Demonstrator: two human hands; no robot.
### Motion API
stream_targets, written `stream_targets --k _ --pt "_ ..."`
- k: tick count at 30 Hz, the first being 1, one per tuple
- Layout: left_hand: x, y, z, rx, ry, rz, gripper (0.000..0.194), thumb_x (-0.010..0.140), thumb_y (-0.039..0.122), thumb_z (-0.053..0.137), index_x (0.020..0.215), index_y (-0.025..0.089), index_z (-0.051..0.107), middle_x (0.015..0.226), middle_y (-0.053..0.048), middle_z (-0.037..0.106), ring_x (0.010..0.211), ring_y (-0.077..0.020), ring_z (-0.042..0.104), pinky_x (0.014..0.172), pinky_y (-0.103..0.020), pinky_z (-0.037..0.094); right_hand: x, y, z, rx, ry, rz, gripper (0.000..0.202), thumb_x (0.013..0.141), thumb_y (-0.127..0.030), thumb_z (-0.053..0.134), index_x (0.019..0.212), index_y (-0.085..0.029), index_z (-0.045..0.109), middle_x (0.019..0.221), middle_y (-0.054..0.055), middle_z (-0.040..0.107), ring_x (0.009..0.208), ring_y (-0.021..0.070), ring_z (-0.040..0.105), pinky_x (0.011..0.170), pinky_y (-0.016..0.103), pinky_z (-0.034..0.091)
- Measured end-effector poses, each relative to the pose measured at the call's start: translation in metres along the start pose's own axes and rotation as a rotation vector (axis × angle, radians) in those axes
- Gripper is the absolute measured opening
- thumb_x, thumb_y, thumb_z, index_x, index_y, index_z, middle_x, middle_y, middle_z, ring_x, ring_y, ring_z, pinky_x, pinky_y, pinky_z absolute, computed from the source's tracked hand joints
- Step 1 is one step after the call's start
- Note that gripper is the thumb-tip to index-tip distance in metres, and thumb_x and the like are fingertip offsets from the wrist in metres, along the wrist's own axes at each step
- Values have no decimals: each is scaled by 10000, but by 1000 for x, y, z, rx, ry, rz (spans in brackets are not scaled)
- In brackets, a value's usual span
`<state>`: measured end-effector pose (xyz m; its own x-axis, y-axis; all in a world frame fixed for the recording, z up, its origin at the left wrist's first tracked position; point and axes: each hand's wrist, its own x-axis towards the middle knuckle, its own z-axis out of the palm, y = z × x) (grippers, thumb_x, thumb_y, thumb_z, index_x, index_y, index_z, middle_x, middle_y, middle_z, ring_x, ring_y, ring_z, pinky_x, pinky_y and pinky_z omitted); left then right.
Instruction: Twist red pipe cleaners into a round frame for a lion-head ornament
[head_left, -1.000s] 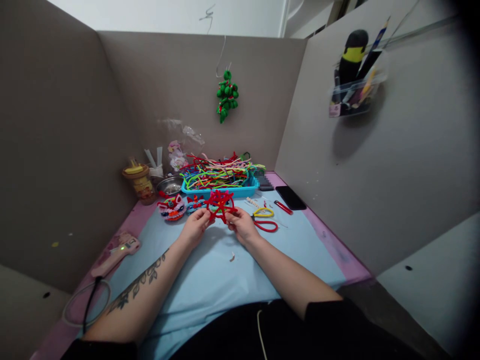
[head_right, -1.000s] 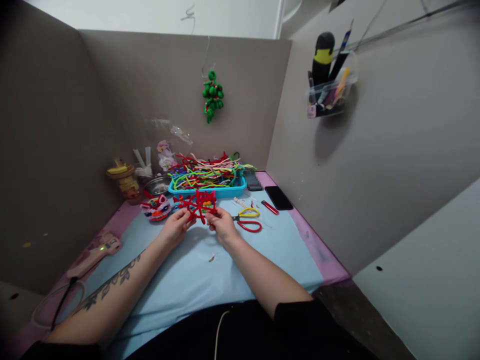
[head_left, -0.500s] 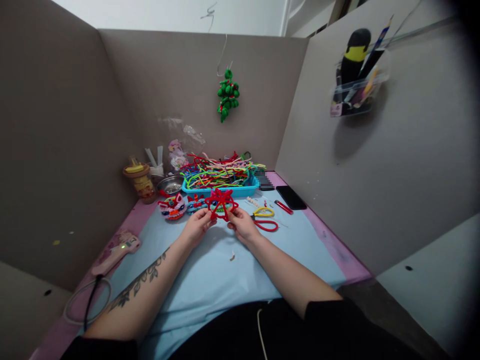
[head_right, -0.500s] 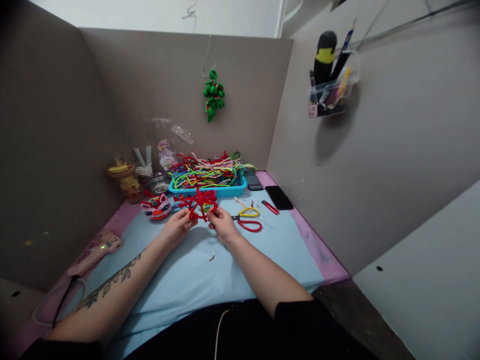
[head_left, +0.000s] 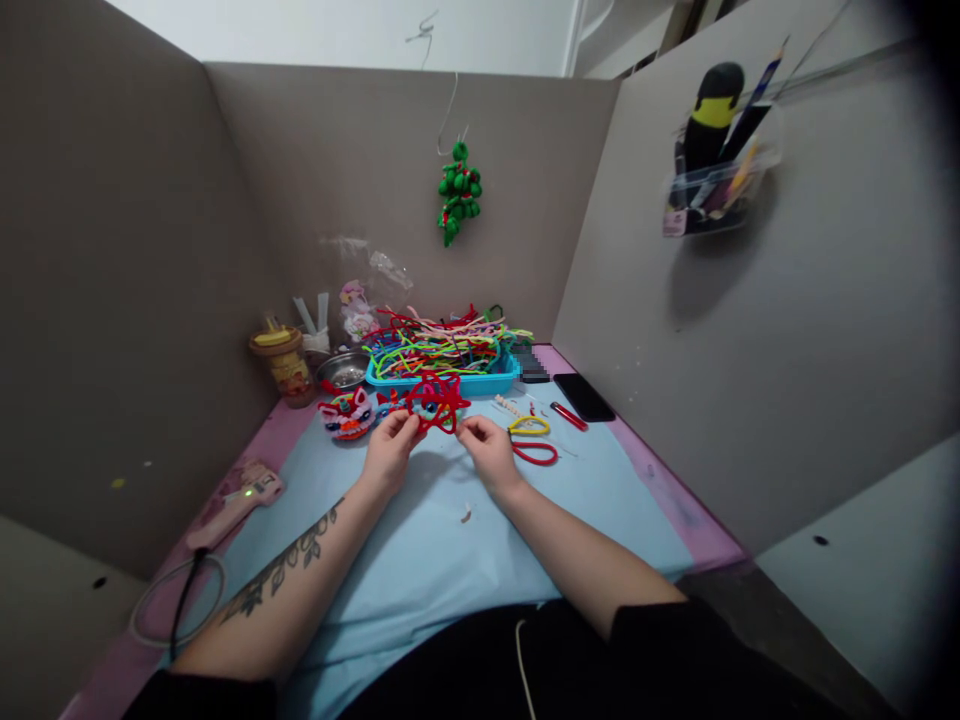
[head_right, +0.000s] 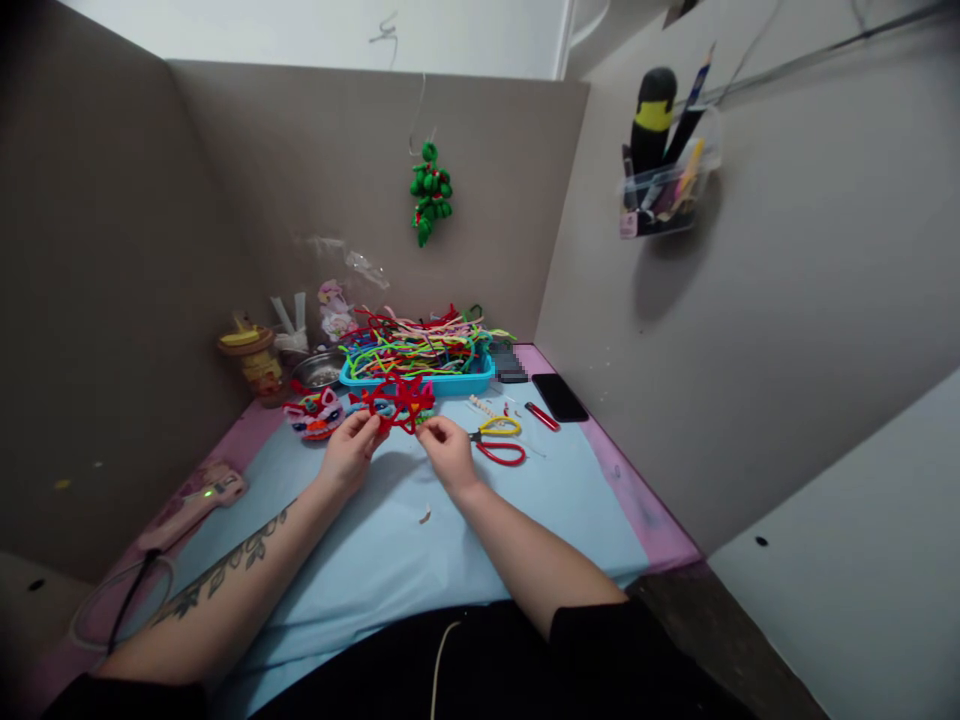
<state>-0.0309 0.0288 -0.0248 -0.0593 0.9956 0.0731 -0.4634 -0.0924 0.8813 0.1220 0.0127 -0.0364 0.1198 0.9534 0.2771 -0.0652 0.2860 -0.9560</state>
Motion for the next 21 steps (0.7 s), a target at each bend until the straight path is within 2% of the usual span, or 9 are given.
stream_targets --k 2,4,6,9,11,13,15,17,21 --pt "-1 -2 1 -30 -14 2 322 565 307 792 744 162 568 704 31 602 688 -97 594 762 -270 477 -8 -5 3 -111 -19 -97 130 719 -326 615 723 -197 636 622 -15 540 590 117 450 594 257 366" --pt "-2 -3 2 -48 -43 -1 320 568 287 793 748 161 561 719 21 624 727 -112 614 787 -284 474 -16 -10 9 -159 -30 -94 145 715 -317 626 806 -207 649 567 -30 510 550 115 427 588 262 358" --pt "-4 -3 3 -55 -59 -9 325 568 270 796 759 159 557 740 10 642 756 -125 627 795 -291 472 -21 -14 13 -142 -13 -99 222 717 -305 631 922 -222 614 555 -46 493 532 114 423 578 259 358" --pt "-7 -3 5 -68 -44 -29 324 567 255 797 748 158 546 755 7 648 808 -139 638 817 -296 462 -25 -15 16 -55 87 -154 330 728 -295 630 1030 -251 502 626 -50 507 562 115 456 583 246 373" --pt "-9 -3 7 -84 -37 -48 314 569 243 795 725 158 537 752 11 647 831 -142 638 825 -294 458 -26 -15 15 -69 93 -181 272 740 -301 625 976 -250 499 633 -45 510 565 115 465 584 244 377" --pt "-10 -3 8 -93 -47 -68 296 576 230 790 713 157 537 753 12 652 808 -132 636 807 -284 462 -26 -15 14 -140 29 -189 195 762 -312 605 927 -237 534 606 -39 514 548 117 466 582 250 378" --pt "-11 -3 9 -87 -67 -76 278 585 224 784 714 156 547 753 10 660 756 -115 630 775 -268 470 -25 -14 15 -198 -23 -190 197 781 -320 584 953 -228 560 600 -34 527 537 119 472 577 252 380" --pt "-13 -3 10 -68 -97 -75 270 594 227 779 733 155 558 768 1 672 726 -109 625 750 -260 475 -24 -15 17 -237 -17 -213 203 788 -325 571 960 -218 574 608 -31 533 543 119 477 574 247 379" --pt "-16 -3 12 -57 -158 -67 275 613 229 767 741 159 534 864 -22 694 780 -131 638 778 -288 486 -23 -19 18 -315 9 -293 145 801 -309 523 733 -188 567 615 -19 526 568 113 473 574 234 368"
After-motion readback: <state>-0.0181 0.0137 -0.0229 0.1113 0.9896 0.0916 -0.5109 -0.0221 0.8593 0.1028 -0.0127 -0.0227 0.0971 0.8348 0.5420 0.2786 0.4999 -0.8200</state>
